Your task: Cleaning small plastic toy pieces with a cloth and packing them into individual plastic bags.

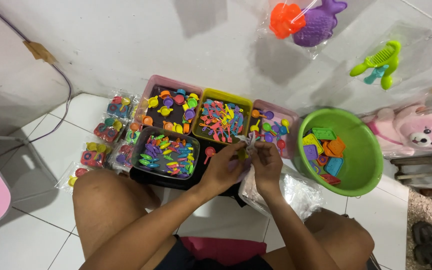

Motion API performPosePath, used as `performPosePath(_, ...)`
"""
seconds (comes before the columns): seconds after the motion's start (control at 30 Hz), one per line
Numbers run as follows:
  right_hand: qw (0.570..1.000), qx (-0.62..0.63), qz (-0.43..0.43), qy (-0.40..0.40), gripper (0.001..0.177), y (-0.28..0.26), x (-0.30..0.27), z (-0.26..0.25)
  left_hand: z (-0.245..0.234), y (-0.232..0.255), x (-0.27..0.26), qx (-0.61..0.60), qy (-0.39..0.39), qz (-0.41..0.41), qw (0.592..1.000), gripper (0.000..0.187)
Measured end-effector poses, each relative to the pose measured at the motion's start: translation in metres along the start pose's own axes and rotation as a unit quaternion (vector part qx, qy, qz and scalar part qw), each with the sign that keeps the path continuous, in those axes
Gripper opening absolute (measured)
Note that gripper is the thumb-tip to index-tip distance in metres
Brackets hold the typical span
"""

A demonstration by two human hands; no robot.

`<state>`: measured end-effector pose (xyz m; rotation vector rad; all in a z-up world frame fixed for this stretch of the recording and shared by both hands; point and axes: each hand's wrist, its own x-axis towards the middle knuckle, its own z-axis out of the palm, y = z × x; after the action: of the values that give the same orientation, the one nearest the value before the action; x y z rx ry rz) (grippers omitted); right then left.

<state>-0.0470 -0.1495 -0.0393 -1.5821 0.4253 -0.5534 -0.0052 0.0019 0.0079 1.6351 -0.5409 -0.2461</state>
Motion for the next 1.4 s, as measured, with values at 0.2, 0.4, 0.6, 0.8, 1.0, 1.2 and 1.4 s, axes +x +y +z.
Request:
performPosePath(0.2, 0.979, 0.162, 0.121, -0.001, 0.013, -0.012, -0.006, 0.010, 0.001, -0.007, 0.005, 0.060, 0.024, 0.123, 0.990, 0.051)
performPosePath(0.4, 0.973, 0.194, 0.121, 0.017, 0.017, -0.022, -0.001, 0.006, -0.002, -0.026, 0.012, 0.054, 0.013, 0.189, 0.980, 0.046)
performPosePath(0.6, 0.977, 0.191, 0.080, 0.058, 0.016, -0.022, 0.003, 0.004, 0.000, -0.020, 0.011, 0.009, 0.020, 0.207, 0.978, 0.025)
performPosePath(0.8, 0.988, 0.137, 0.028, 0.061, 0.015, -0.025, -0.002, 0.006, 0.009, -0.031, 0.006, 0.012, 0.025, 0.176, 0.984, 0.014)
performPosePath(1.0, 0.993, 0.020, -0.115, -0.002, 0.025, -0.011, -0.004, 0.000, 0.014, -0.025, 0.003, -0.093, 0.012, -0.058, 0.994, 0.015)
performPosePath(1.2, 0.992, 0.065, -0.095, 0.046, 0.018, -0.011, 0.002, -0.001, 0.001, -0.029, 0.017, -0.062, 0.048, -0.019, 0.997, 0.029)
performPosePath(1.4, 0.997, -0.052, -0.058, 0.018, 0.013, -0.010, 0.004, -0.005, 0.005, -0.024, 0.014, -0.029, 0.054, 0.061, 0.996, 0.046)
